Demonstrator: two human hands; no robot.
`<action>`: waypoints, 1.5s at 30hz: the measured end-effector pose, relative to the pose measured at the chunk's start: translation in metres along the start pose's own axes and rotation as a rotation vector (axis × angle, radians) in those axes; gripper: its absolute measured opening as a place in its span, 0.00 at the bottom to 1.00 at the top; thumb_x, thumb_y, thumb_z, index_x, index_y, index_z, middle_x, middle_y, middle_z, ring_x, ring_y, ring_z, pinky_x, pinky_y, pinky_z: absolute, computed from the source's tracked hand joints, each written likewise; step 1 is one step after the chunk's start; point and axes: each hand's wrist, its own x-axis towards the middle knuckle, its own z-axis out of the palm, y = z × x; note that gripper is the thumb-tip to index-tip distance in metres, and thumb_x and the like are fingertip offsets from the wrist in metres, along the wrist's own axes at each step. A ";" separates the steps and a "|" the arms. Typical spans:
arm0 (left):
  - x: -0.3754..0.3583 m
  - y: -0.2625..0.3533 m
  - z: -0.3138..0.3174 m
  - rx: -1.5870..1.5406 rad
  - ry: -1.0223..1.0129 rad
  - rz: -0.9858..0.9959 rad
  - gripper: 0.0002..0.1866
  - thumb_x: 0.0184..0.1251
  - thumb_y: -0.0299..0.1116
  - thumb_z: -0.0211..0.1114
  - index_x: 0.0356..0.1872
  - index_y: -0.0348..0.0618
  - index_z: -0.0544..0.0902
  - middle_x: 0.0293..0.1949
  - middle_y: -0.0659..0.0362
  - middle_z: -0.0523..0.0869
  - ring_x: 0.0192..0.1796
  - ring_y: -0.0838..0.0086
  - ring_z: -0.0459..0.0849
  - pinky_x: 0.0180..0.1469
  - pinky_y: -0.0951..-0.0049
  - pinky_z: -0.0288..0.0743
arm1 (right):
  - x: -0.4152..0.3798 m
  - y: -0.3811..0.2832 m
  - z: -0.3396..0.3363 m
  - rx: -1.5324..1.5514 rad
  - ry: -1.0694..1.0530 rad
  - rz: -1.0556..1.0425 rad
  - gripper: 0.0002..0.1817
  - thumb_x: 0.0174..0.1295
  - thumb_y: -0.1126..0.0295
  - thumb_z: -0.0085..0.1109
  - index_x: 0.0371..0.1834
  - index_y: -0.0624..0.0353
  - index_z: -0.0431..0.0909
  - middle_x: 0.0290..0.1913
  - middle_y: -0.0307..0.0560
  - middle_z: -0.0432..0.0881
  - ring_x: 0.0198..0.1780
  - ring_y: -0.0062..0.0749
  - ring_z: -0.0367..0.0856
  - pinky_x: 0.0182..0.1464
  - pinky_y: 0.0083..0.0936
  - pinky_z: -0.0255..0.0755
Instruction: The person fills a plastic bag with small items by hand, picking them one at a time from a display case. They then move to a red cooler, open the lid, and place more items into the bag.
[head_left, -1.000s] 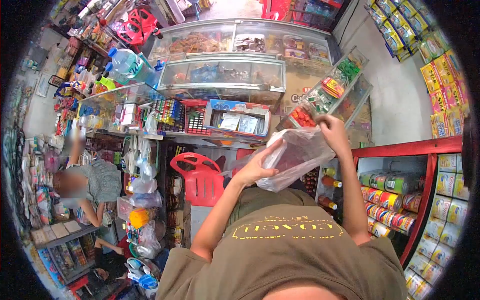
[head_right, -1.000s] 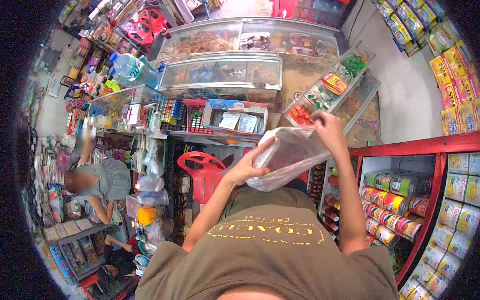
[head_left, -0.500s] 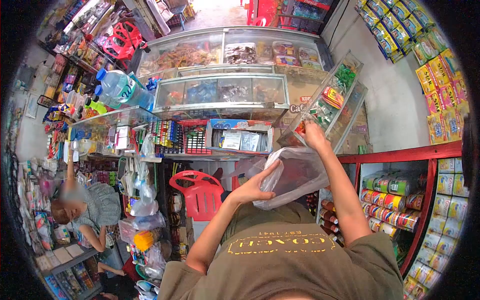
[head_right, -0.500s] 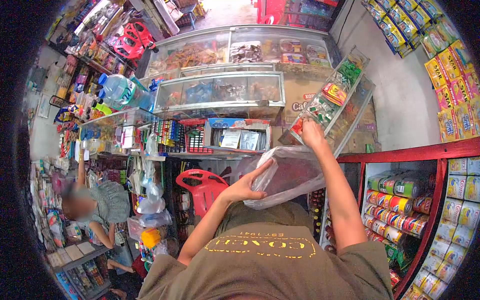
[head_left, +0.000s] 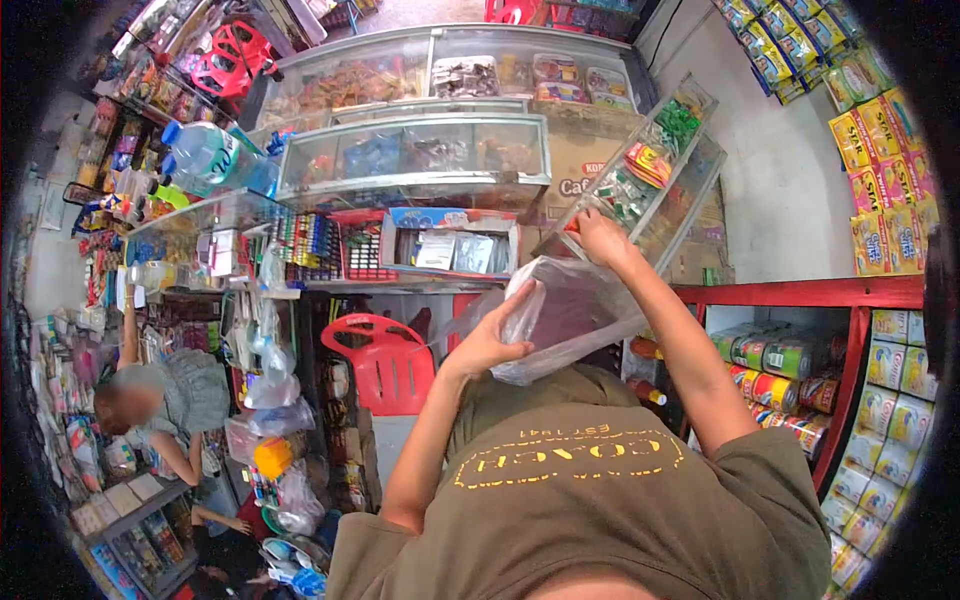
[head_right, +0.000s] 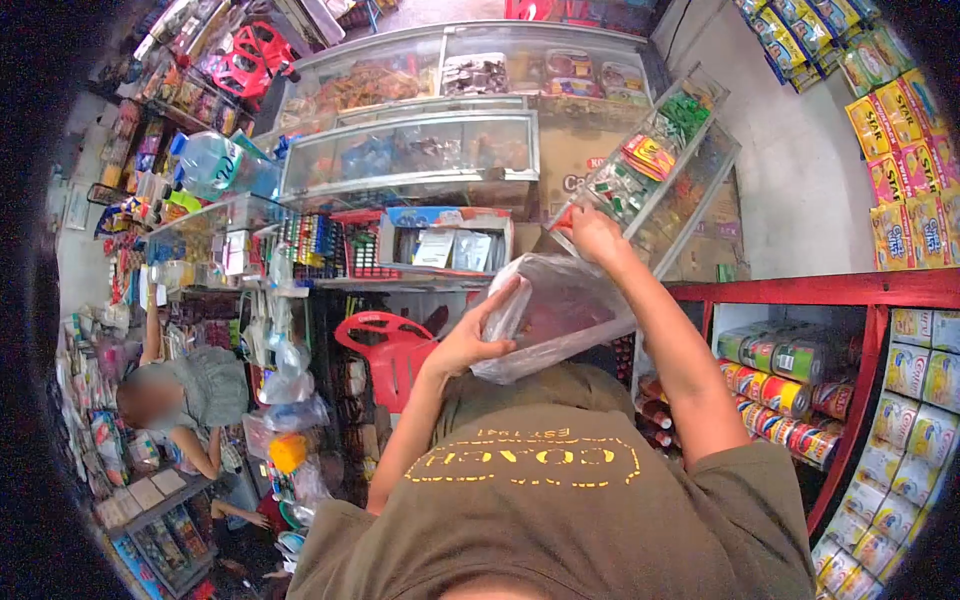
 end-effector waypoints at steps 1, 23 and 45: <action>0.001 -0.002 0.002 0.020 0.005 0.019 0.48 0.45 0.20 0.64 0.73 0.42 0.54 0.72 0.55 0.60 0.73 0.72 0.54 0.71 0.74 0.42 | -0.003 -0.003 -0.009 0.019 -0.051 -0.039 0.28 0.64 0.53 0.53 0.54 0.70 0.69 0.62 0.62 0.66 0.58 0.58 0.72 0.59 0.41 0.68; -0.003 0.002 0.037 0.127 0.190 0.045 0.47 0.45 0.18 0.61 0.73 0.44 0.55 0.71 0.57 0.62 0.66 0.73 0.67 0.68 0.74 0.55 | 0.023 0.014 -0.017 0.347 -0.397 -0.004 0.26 0.63 0.50 0.50 0.54 0.61 0.68 0.40 0.57 0.82 0.37 0.40 0.83 0.36 0.33 0.75; 0.002 -0.008 0.037 -0.014 0.187 0.064 0.46 0.47 0.17 0.58 0.73 0.45 0.55 0.71 0.59 0.61 0.57 0.76 0.73 0.55 0.78 0.67 | 0.011 0.004 -0.033 0.757 -0.691 0.078 0.10 0.61 0.60 0.47 0.34 0.54 0.74 0.14 0.39 0.71 0.10 0.21 0.63 0.11 0.23 0.57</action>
